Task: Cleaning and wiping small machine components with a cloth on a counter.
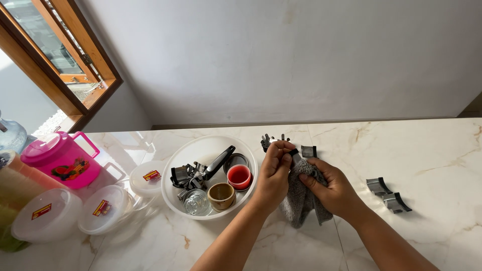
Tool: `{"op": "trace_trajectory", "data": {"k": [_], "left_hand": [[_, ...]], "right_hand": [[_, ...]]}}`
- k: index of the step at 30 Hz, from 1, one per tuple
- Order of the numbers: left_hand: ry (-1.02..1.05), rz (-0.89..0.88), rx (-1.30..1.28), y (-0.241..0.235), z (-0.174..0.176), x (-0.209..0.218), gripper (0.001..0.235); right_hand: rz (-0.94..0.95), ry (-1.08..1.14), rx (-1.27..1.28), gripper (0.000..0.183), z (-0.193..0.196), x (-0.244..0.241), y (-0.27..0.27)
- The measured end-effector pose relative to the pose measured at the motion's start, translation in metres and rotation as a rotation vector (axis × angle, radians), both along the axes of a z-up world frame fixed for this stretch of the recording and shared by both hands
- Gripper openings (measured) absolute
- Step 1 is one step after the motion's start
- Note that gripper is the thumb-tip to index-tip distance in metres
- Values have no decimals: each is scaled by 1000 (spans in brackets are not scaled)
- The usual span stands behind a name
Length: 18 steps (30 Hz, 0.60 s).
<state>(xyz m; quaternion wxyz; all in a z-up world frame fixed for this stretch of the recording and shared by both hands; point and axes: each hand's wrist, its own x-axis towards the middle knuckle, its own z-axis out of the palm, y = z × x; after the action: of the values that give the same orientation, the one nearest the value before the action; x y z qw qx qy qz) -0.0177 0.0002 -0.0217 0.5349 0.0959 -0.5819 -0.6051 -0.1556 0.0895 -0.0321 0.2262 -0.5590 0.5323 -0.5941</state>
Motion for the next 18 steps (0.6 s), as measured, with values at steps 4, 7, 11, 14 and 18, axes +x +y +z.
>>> {"op": "trace_trajectory", "data": {"k": [4, 7, 11, 14, 18], "left_hand": [[19, 18, 33, -1, -1, -1, 27], [83, 32, 119, -6, -3, -2, 22], [230, 21, 274, -37, 2, 14, 23], [385, -48, 348, -39, 16, 26, 23], [426, -346, 502, -30, 14, 22, 29]], "right_hand": [[-10, 39, -2, 17, 12, 12, 3], [-27, 36, -3, 14, 19, 16, 5], [-49, 45, -32, 13, 16, 6, 1], [-21, 17, -70, 18, 7, -1, -2], [2, 6, -121, 26, 3, 9, 3]]}}
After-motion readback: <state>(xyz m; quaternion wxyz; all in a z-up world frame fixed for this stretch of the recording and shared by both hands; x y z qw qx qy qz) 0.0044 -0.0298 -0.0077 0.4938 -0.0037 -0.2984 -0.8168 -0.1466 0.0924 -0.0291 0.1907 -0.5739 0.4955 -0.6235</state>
